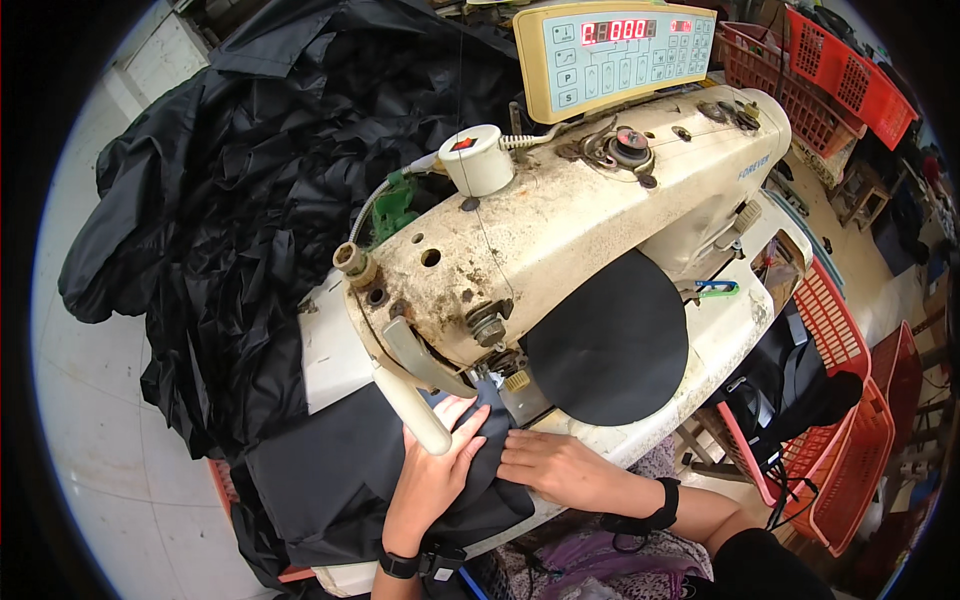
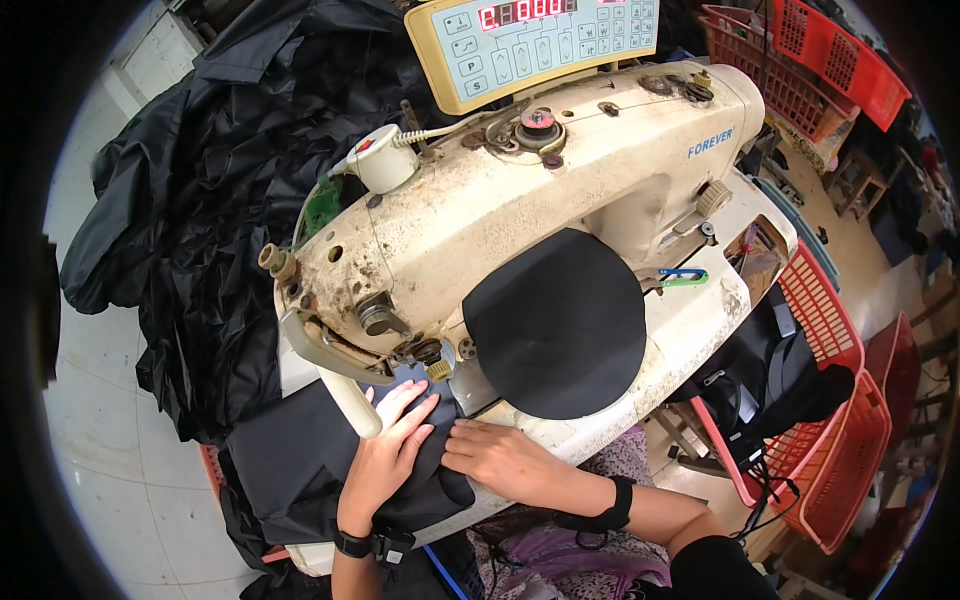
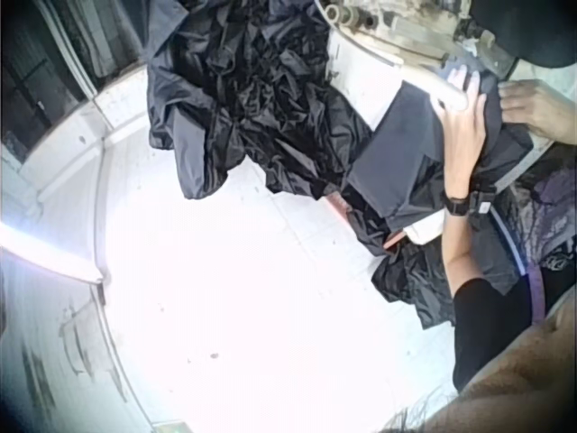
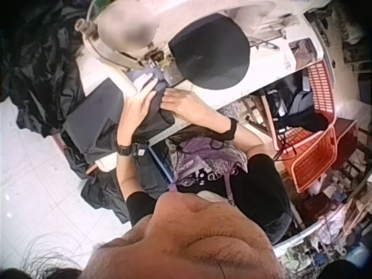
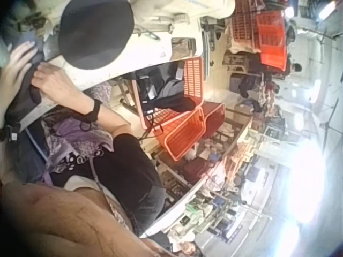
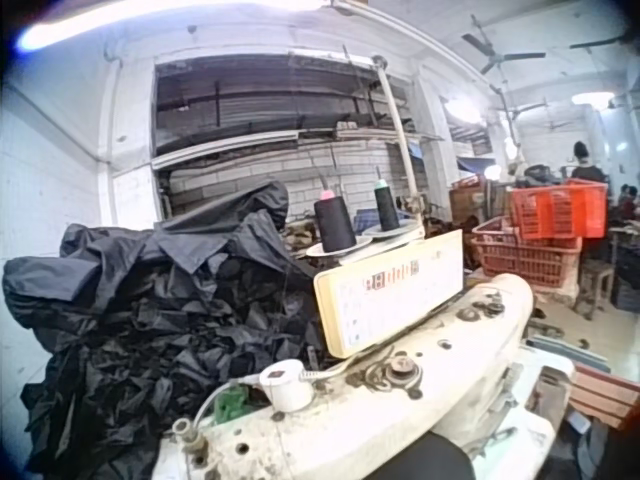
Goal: Operating an industrial sewing machine to join pieces of black fabric.
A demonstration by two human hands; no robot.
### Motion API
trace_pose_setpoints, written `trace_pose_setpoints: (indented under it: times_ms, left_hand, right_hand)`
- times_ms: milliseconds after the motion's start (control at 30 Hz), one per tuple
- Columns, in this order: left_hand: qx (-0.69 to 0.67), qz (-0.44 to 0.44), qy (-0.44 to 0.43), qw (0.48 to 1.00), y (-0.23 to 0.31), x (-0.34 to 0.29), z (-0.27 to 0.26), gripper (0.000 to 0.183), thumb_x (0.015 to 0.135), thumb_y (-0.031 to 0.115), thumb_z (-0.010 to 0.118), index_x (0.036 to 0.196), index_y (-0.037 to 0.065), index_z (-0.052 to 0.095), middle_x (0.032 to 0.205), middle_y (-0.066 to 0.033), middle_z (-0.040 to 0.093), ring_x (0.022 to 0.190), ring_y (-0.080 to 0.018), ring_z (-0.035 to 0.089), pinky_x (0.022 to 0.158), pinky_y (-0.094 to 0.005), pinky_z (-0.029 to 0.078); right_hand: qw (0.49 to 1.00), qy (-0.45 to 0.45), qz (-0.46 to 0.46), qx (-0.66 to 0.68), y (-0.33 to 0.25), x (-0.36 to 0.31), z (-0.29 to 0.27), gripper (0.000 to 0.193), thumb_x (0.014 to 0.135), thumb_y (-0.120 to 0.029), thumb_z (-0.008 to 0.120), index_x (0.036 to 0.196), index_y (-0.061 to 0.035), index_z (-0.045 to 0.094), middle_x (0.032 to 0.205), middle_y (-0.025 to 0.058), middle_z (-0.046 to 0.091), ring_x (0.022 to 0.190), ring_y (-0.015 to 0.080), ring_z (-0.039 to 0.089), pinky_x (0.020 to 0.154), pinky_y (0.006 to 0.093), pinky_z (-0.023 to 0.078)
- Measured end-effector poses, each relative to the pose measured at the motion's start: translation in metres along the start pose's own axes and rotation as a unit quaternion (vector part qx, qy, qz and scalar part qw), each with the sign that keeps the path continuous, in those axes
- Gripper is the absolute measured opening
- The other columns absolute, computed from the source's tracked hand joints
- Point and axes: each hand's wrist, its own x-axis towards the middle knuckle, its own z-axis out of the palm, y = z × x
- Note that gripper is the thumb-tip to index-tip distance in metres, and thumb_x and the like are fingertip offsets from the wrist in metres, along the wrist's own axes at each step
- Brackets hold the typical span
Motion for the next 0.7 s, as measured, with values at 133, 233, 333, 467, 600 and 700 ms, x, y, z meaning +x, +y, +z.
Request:
trace_pose_setpoints:
  times_ms: [133, 233, 333, 467, 600, 700]
  left_hand:
    - [0.047, 0.011, 0.039, 0.998, -0.004, 0.002, 0.002, 0.039, 0.094, 0.011, 0.062, 0.133, 0.01, 0.061, 0.141, -0.0125, 0.055, 0.131, -0.0322, 0.05, 0.116, -0.0518, 0.026]
    - [0.118, -0.014, 0.099, 0.988, -0.013, 0.0, 0.004, 0.039, 0.093, 0.009, 0.062, 0.131, 0.008, 0.062, 0.137, -0.0162, 0.057, 0.127, -0.0353, 0.053, 0.109, -0.0475, 0.037]
    - [0.181, -0.043, 0.096, 0.978, -0.009, -0.001, -0.003, 0.039, 0.091, 0.009, 0.064, 0.129, 0.006, 0.062, 0.128, -0.0192, 0.061, 0.119, -0.0382, 0.056, 0.098, -0.047, 0.043]
    - [0.077, -0.066, 0.135, 0.986, -0.003, 0.009, -0.008, 0.015, 0.089, 0.004, 0.063, 0.103, -0.001, 0.067, 0.109, -0.019, 0.065, 0.083, -0.0354, 0.067, 0.069, -0.0409, 0.053]
    - [0.135, -0.032, 0.201, 0.97, -0.029, 0.024, 0.007, 0.01, 0.086, 0.008, 0.068, 0.09, -0.001, 0.064, 0.092, -0.0196, 0.067, 0.065, -0.0396, 0.066, 0.056, -0.0413, 0.052]
    - [0.09, -0.068, 0.242, 0.964, -0.043, 0.032, 0.014, 0.012, 0.085, 0.009, 0.068, 0.087, -0.002, 0.062, 0.078, -0.0214, 0.064, 0.072, -0.0416, 0.065, 0.064, -0.0435, 0.052]
  right_hand:
    - [1.0, 0.008, 0.014, -0.013, 0.0, 0.002, 0.0, 0.031, 0.075, -0.005, 0.066, 0.106, -0.0002, 0.066, 0.117, 0.0134, 0.066, 0.12, 0.0299, 0.06, 0.109, 0.0397, 0.046]
    - [1.0, 0.021, 0.003, -0.01, 0.004, 0.0, 0.004, 0.039, 0.075, -0.004, 0.066, 0.113, -0.0007, 0.066, 0.127, 0.0131, 0.064, 0.126, 0.0286, 0.057, 0.111, 0.0394, 0.045]
    - [1.0, 0.013, 0.001, -0.014, 0.006, -0.001, 0.003, 0.044, 0.074, -0.002, 0.067, 0.118, -0.0008, 0.065, 0.134, 0.0127, 0.061, 0.129, 0.0279, 0.055, 0.112, 0.0394, 0.044]
    - [1.0, 0.016, 0.009, 0.0, 0.004, 0.0, -0.001, 0.042, 0.074, -0.001, 0.066, 0.116, 0.0001, 0.066, 0.131, 0.0124, 0.063, 0.129, 0.0279, 0.055, 0.112, 0.0394, 0.044]
    - [1.0, -0.001, -0.004, 0.007, 0.003, 0.0, -0.002, 0.04, 0.072, 0.003, 0.065, 0.112, 0.0011, 0.067, 0.128, 0.0136, 0.065, 0.129, 0.028, 0.055, 0.112, 0.0396, 0.044]
    - [1.0, 0.008, -0.011, 0.012, 0.004, -0.001, 0.0, 0.04, 0.071, 0.003, 0.065, 0.111, 0.0015, 0.068, 0.126, 0.0145, 0.065, 0.128, 0.0282, 0.056, 0.112, 0.0399, 0.043]
